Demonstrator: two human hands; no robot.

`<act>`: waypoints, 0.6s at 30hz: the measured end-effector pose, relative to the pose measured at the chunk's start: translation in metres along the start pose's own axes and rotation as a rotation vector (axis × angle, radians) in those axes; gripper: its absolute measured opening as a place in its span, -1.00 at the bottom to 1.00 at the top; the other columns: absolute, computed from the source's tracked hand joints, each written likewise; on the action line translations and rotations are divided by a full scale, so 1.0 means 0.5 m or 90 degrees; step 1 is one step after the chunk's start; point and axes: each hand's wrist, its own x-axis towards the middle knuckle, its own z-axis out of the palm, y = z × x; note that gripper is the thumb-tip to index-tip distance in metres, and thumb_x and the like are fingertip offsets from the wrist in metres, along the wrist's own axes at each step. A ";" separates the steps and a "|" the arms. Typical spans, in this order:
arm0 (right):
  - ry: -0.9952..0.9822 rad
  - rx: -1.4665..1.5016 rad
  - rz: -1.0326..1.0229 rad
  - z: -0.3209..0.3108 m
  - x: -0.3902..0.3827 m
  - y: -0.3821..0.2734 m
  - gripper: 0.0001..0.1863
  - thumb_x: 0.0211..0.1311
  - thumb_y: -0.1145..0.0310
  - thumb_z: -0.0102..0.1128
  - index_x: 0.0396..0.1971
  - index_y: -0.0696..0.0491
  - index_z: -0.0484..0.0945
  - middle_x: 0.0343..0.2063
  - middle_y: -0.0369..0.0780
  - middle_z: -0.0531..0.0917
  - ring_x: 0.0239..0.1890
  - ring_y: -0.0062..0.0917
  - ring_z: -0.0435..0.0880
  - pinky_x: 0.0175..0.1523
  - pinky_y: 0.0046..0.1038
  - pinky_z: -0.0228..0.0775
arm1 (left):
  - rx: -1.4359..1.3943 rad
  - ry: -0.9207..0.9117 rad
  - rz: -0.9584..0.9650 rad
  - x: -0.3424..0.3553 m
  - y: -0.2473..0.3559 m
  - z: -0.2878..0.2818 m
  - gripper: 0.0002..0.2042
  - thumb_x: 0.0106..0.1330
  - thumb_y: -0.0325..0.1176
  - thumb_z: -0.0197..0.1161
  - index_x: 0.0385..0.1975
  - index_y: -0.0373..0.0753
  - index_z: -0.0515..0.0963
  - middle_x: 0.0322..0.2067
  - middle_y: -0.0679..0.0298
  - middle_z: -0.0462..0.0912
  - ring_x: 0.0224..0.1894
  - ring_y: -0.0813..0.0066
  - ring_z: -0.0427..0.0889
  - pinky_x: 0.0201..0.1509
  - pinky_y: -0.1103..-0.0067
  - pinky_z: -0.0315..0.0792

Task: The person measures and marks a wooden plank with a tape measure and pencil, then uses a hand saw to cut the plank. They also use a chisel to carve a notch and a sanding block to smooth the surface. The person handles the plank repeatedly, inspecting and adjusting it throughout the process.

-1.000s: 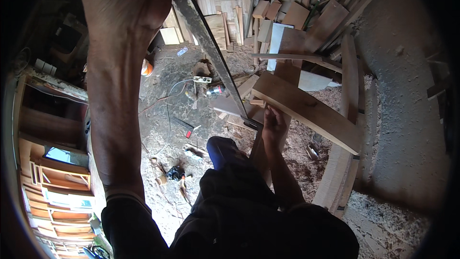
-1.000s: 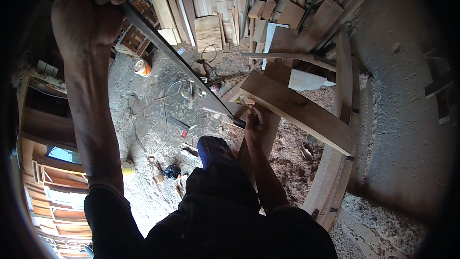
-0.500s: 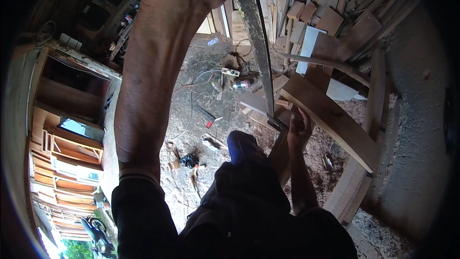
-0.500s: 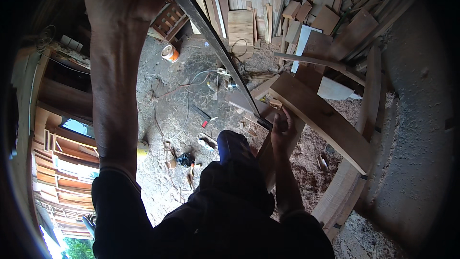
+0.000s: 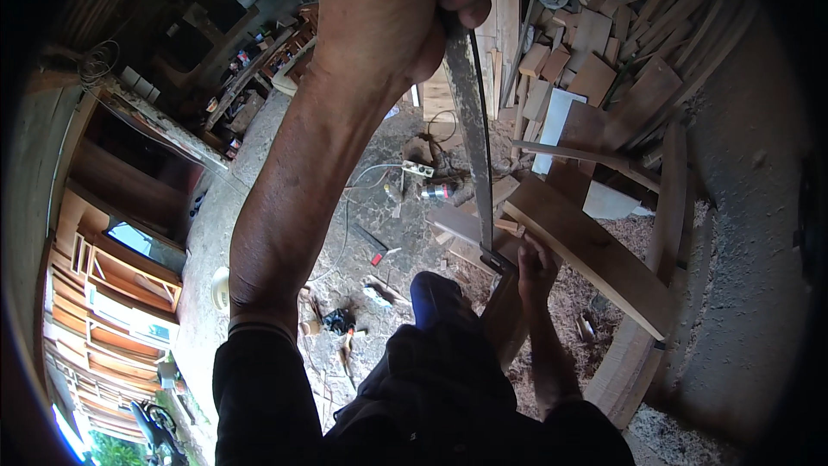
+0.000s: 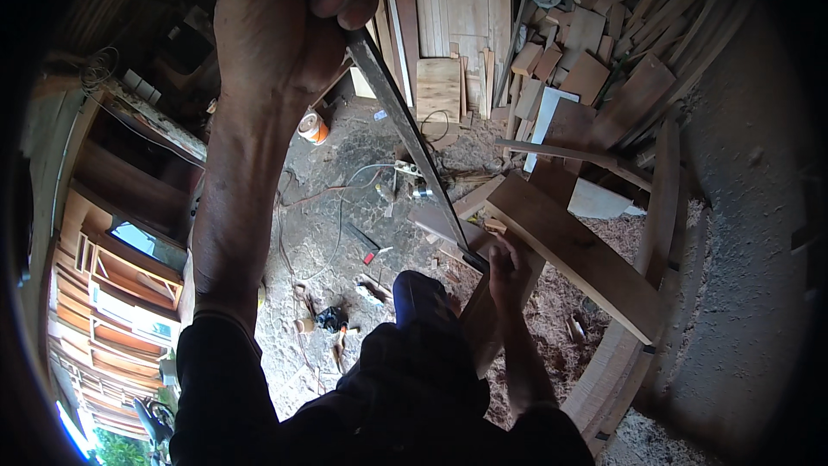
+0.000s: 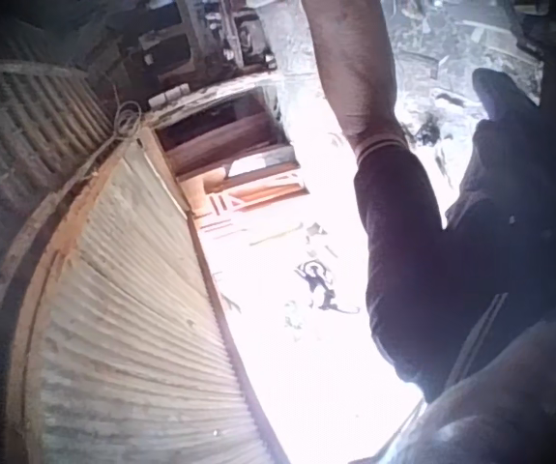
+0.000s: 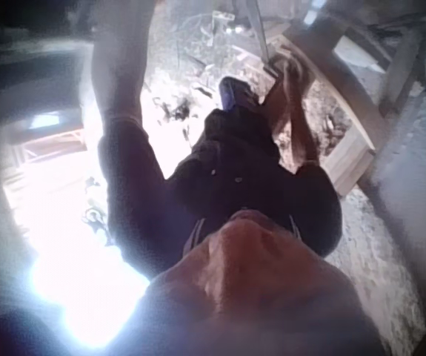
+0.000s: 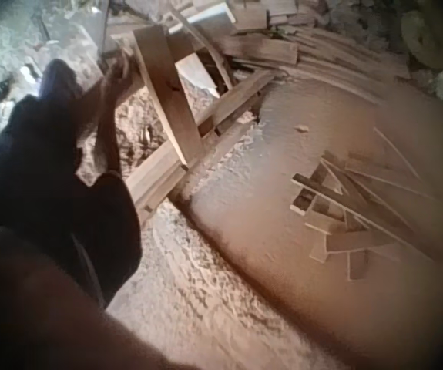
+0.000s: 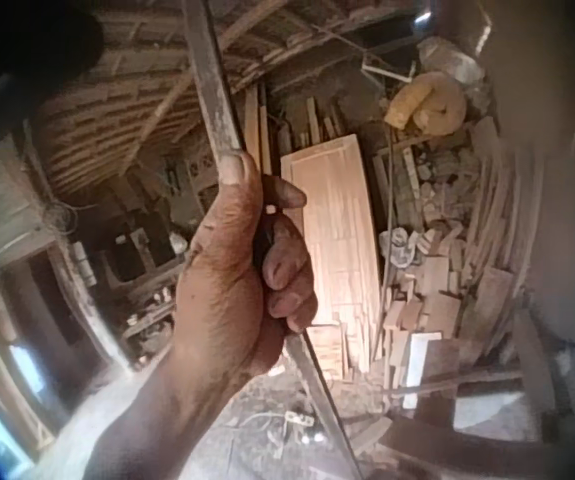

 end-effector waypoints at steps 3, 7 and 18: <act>-0.384 0.070 0.152 -0.073 0.042 -0.010 -0.54 0.27 0.40 0.31 0.19 0.02 0.59 -0.51 -0.48 0.45 -0.49 -0.83 0.33 -0.32 -0.68 0.20 | 0.016 -0.011 0.009 0.002 0.008 -0.002 -0.52 0.50 0.20 -0.04 -0.22 -0.16 0.46 -0.76 0.48 0.22 -0.79 0.66 0.19 -0.72 0.64 0.13; -0.364 -0.046 -0.038 -0.060 0.041 0.013 -0.57 0.30 0.40 0.26 0.18 0.05 0.58 -0.39 -0.40 0.54 -0.40 -0.78 0.42 -0.22 -0.64 0.28 | 0.028 0.036 -0.009 -0.004 0.008 -0.002 -0.52 0.50 0.21 -0.05 -0.23 -0.15 0.46 -0.77 0.50 0.19 -0.79 0.68 0.16 -0.73 0.64 0.11; -0.538 0.101 0.148 -0.095 0.061 0.003 -0.49 0.22 0.39 0.38 0.20 -0.02 0.58 -0.36 -0.41 0.55 -0.43 -0.78 0.44 -0.26 -0.62 0.36 | 0.054 0.025 0.036 0.002 -0.008 -0.022 -0.50 0.49 0.23 -0.06 -0.23 -0.15 0.46 -0.77 0.49 0.15 -0.80 0.67 0.12 -0.74 0.63 0.07</act>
